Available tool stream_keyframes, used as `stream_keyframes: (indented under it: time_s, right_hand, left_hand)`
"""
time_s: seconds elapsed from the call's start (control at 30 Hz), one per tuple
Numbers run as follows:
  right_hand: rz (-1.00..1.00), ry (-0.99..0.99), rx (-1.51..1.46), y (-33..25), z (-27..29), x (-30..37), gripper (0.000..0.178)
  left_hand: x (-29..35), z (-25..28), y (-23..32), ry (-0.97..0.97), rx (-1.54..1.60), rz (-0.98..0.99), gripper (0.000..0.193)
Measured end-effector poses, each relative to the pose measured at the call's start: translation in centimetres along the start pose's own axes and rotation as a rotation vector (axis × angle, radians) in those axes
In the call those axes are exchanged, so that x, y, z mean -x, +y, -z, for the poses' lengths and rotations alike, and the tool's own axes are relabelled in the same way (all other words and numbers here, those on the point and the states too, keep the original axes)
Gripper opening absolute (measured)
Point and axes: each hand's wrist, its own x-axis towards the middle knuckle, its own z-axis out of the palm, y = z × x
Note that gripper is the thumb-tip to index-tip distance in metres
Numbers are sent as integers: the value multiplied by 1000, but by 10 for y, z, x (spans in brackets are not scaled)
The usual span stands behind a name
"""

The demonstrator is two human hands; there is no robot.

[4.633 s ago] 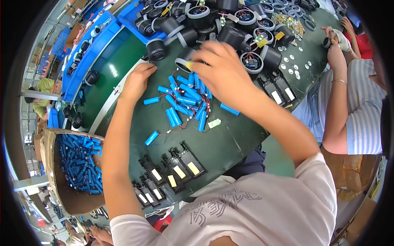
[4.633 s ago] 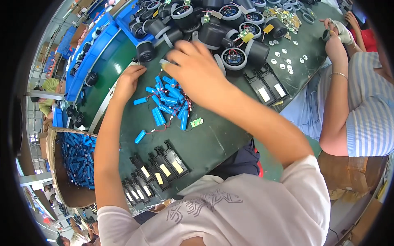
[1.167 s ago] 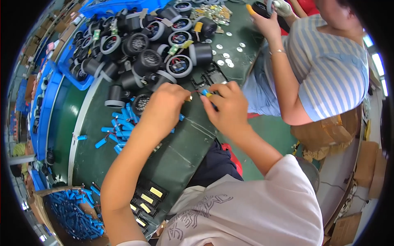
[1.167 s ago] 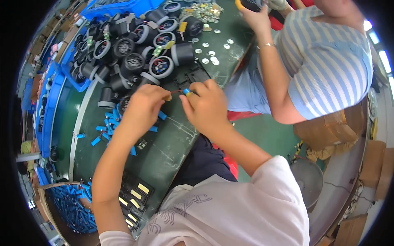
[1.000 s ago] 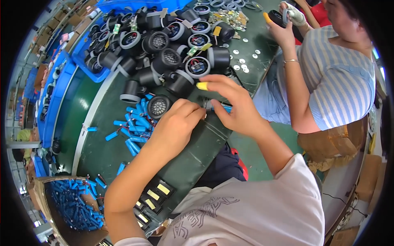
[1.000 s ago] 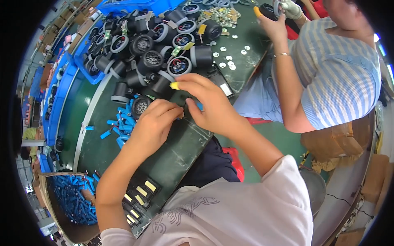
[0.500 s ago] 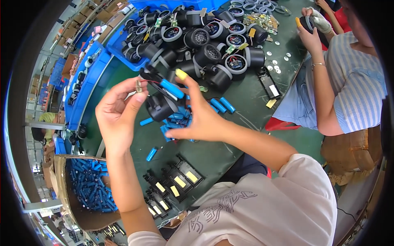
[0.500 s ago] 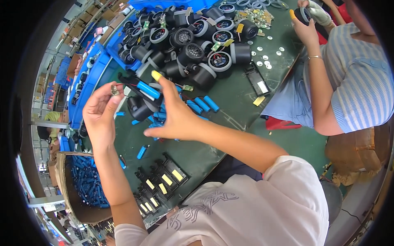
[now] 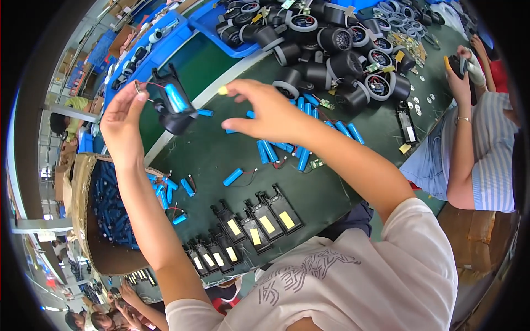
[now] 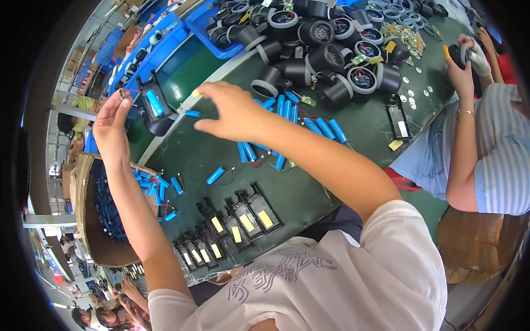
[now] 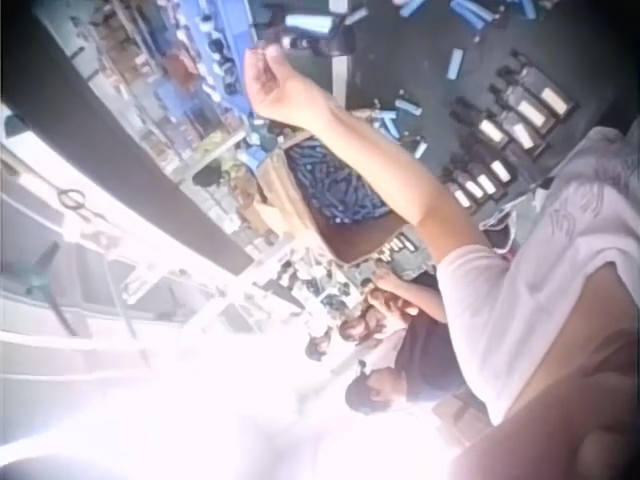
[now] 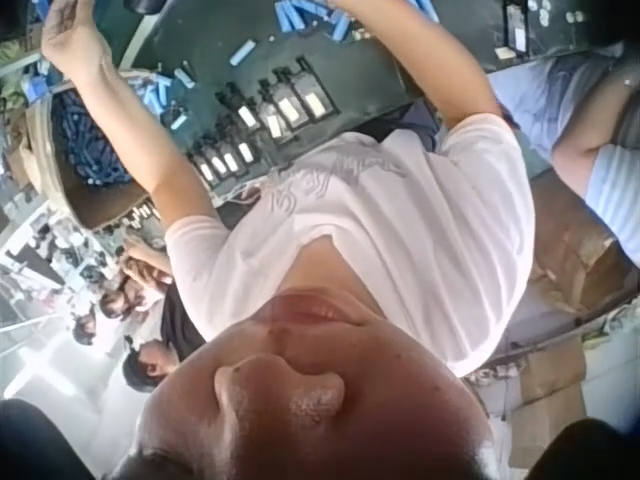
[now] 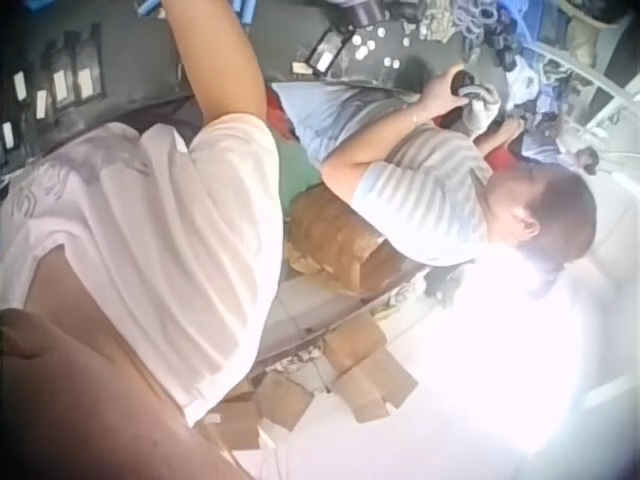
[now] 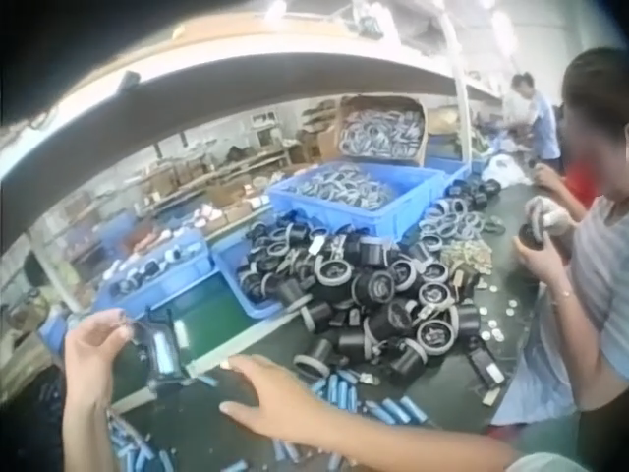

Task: The person assembles battery packs and electronic components by hand, combining batteries, plastic housings, wires, and electronic modules from a cardboard box at a factory workstation.

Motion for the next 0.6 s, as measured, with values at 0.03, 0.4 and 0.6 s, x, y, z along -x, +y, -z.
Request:
stream_keyframes:
  time_s: [0.03,0.4,0.6]
  right_hand:
    - [7,-33,99,-1,6,4,53]
    - [-49,-47,649,16,-124,-105,10]
    - [-96,-50,454,55,-163,-104,10]
  left_hand:
    - [-10,16,-14,50,-71,0,29]
    - [-61,86,-165,175,-1039,-119,55]
    - [-39,-11,-87,-55,-899,-406,30]
